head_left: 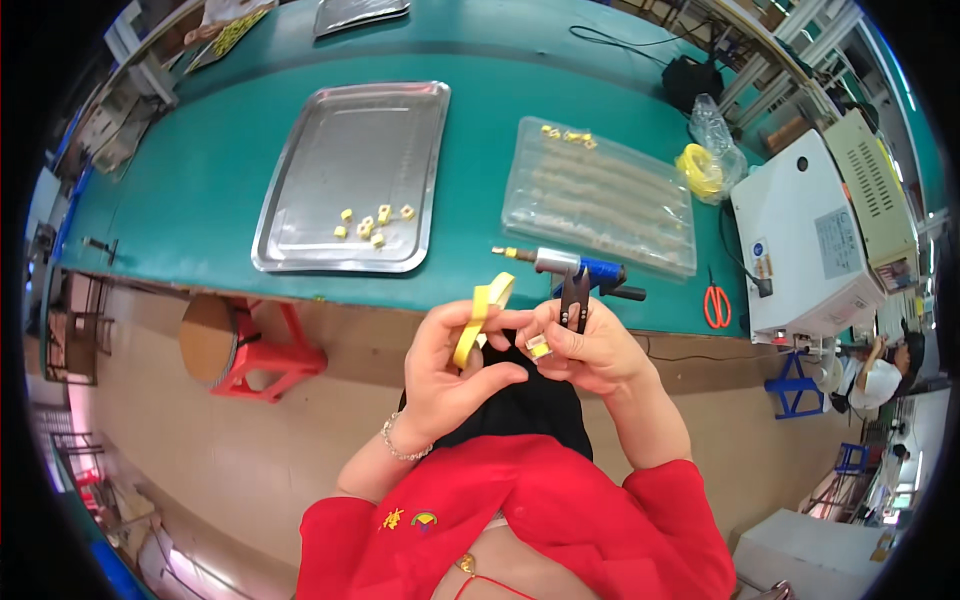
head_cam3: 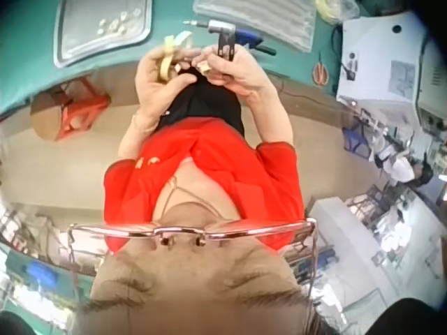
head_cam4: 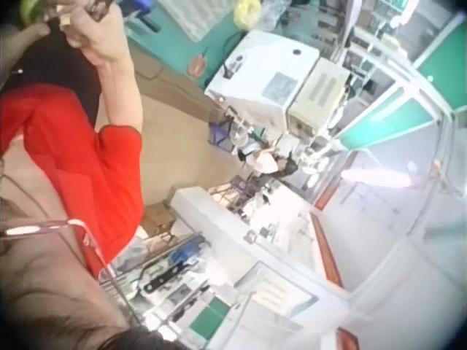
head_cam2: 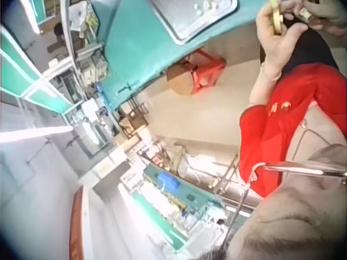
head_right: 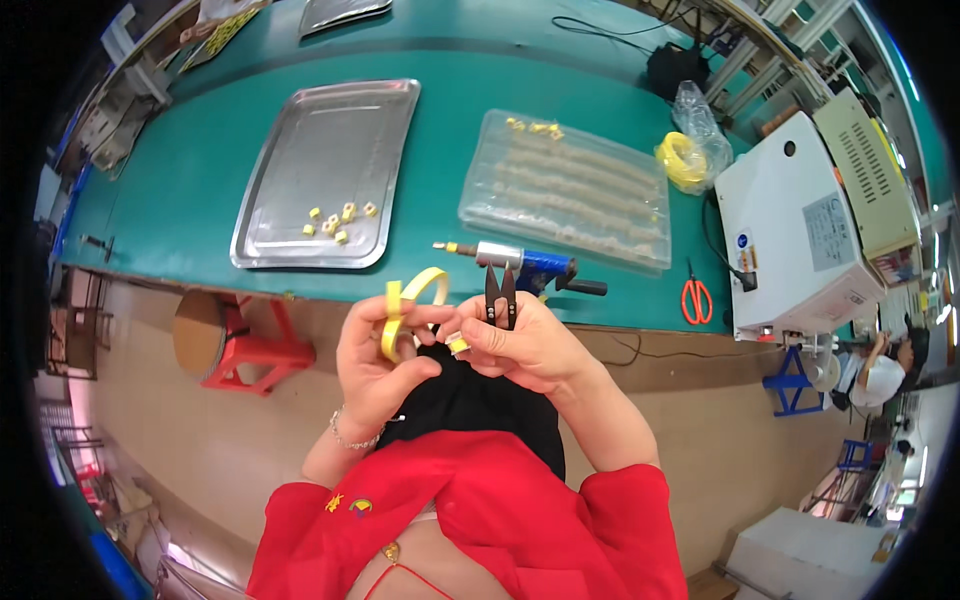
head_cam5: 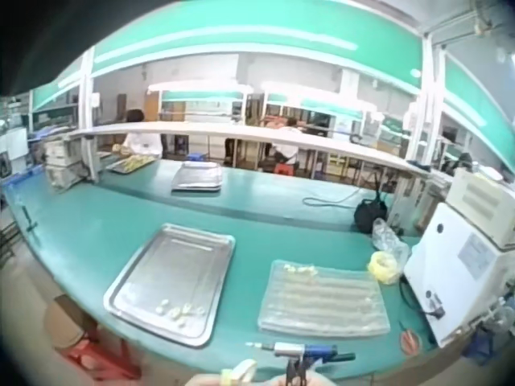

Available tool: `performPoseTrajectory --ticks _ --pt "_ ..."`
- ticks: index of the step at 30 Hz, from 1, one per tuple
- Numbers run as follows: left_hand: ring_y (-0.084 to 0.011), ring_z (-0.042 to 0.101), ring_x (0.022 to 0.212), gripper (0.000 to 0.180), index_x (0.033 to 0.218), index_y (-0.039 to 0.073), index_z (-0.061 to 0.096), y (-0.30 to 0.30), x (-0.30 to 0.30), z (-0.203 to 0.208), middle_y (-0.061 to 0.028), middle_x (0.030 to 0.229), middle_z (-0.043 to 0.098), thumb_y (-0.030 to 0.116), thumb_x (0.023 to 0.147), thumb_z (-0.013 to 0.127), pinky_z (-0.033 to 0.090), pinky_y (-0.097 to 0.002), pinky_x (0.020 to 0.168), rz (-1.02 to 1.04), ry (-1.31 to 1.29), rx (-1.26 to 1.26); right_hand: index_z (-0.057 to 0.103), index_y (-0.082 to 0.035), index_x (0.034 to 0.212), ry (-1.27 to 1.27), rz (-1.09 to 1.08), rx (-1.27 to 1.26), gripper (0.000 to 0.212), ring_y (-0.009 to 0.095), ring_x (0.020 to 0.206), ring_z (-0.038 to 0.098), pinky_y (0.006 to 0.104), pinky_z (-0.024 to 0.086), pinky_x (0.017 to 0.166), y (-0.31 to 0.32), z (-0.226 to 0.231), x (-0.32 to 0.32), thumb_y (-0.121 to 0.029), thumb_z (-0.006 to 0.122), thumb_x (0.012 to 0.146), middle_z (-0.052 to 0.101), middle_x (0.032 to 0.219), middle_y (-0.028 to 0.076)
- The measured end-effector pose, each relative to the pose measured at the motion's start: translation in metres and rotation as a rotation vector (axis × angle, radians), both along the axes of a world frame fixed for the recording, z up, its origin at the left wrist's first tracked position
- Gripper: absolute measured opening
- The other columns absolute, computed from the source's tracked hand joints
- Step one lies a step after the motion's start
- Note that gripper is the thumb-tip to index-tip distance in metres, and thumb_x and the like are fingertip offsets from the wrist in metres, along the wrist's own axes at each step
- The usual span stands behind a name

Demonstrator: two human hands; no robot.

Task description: The person wraps adhesive tape around electronic components by hand and using a manual winding tool, then cuts the tape with snips.

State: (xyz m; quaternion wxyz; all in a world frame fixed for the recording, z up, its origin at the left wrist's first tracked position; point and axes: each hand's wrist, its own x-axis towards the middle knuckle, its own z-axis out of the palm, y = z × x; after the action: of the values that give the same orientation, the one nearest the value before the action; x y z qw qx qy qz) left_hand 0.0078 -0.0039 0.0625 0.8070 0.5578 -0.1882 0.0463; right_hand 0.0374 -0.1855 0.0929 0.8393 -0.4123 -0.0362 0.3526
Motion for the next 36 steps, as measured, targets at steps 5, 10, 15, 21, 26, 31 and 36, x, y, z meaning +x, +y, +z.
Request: performPoseTrajectory --ticks 5,10,15,21,26,31,36 --pt "-0.0078 0.053 0.085 0.044 0.111 0.002 0.045 0.005 -0.011 -0.013 -0.0101 0.106 0.062 -0.002 0.075 0.069 0.043 -0.021 0.072 0.006 0.039 0.102 0.061 0.002 0.091 0.088 -0.004 -0.006 0.019 0.006 0.051 0.035 0.0205 0.025 0.044 0.007 -0.021 -0.013 -0.015 0.063 0.085 0.05 0.066 0.001" --pt "-0.009 0.055 0.088 0.041 0.111 0.002 0.045 0.009 -0.011 -0.016 -0.0096 0.103 0.063 -0.002 0.077 0.067 0.043 -0.0229 0.076 -0.053 0.114 0.109 0.06 0.0 0.089 0.061 -0.012 -0.061 0.017 0.005 0.051 0.036 0.0203 0.024 0.044 0.009 -0.027 -0.018 -0.016 0.064 0.084 0.048 0.065 0.0" --pt "-0.0166 0.059 0.084 0.042 0.111 0.002 0.041 0.0 -0.008 -0.036 -0.0118 0.093 0.058 -0.008 0.076 0.064 0.052 -0.0276 0.074 -0.085 0.243 -0.208 0.061 0.001 0.096 -0.001 -0.106 -0.052 0.017 0.004 0.052 0.037 0.0201 0.024 0.044 0.009 -0.034 -0.02 -0.012 0.062 0.085 0.048 0.064 -0.001" --pt "-0.0183 0.059 0.085 0.045 0.11 0.005 0.041 0.002 -0.008 -0.049 -0.0118 0.092 0.057 -0.008 0.075 0.065 0.052 -0.0288 0.074 -0.079 0.193 -0.181 0.06 0.003 0.102 -0.033 -0.08 -0.063 0.018 0.002 0.052 0.036 0.0195 0.024 0.044 0.008 -0.045 -0.019 -0.006 0.06 0.086 0.049 0.066 -0.003" --pt "-0.0184 0.059 0.085 0.046 0.11 0.005 0.042 0.005 -0.002 -0.049 -0.0114 0.091 0.058 -0.009 0.073 0.066 0.051 -0.0282 0.074 -0.071 0.181 -0.131 0.062 0.003 0.1 -0.108 -0.13 -0.151 0.017 0.004 0.058 0.045 0.0179 0.033 0.05 0.01 -0.039 -0.019 -0.003 0.061 0.084 0.057 0.073 0.0" --pt "-0.0191 0.06 0.087 0.047 0.109 0.005 0.042 0.0 -0.002 -0.047 -0.0122 0.09 0.06 -0.011 0.072 0.065 0.052 -0.027 0.073 -0.073 0.313 -0.25 0.065 0.0 0.089 -0.486 -0.289 -0.193 0.015 0.011 0.076 0.055 0.0216 0.044 0.064 0.007 -0.049 -0.013 0.007 0.065 0.076 0.06 0.088 0.009" --pt "-0.0205 0.062 0.085 0.046 0.109 0.004 0.043 -0.001 -0.002 -0.047 -0.0139 0.089 0.061 -0.013 0.072 0.064 0.054 -0.0279 0.071 -0.103 0.342 -0.253 0.065 0.001 0.085 -0.482 -0.28 -0.201 0.011 0.013 0.076 0.055 0.0227 0.044 0.063 0.008 -0.05 -0.014 0.005 0.067 0.075 0.058 0.086 0.008"
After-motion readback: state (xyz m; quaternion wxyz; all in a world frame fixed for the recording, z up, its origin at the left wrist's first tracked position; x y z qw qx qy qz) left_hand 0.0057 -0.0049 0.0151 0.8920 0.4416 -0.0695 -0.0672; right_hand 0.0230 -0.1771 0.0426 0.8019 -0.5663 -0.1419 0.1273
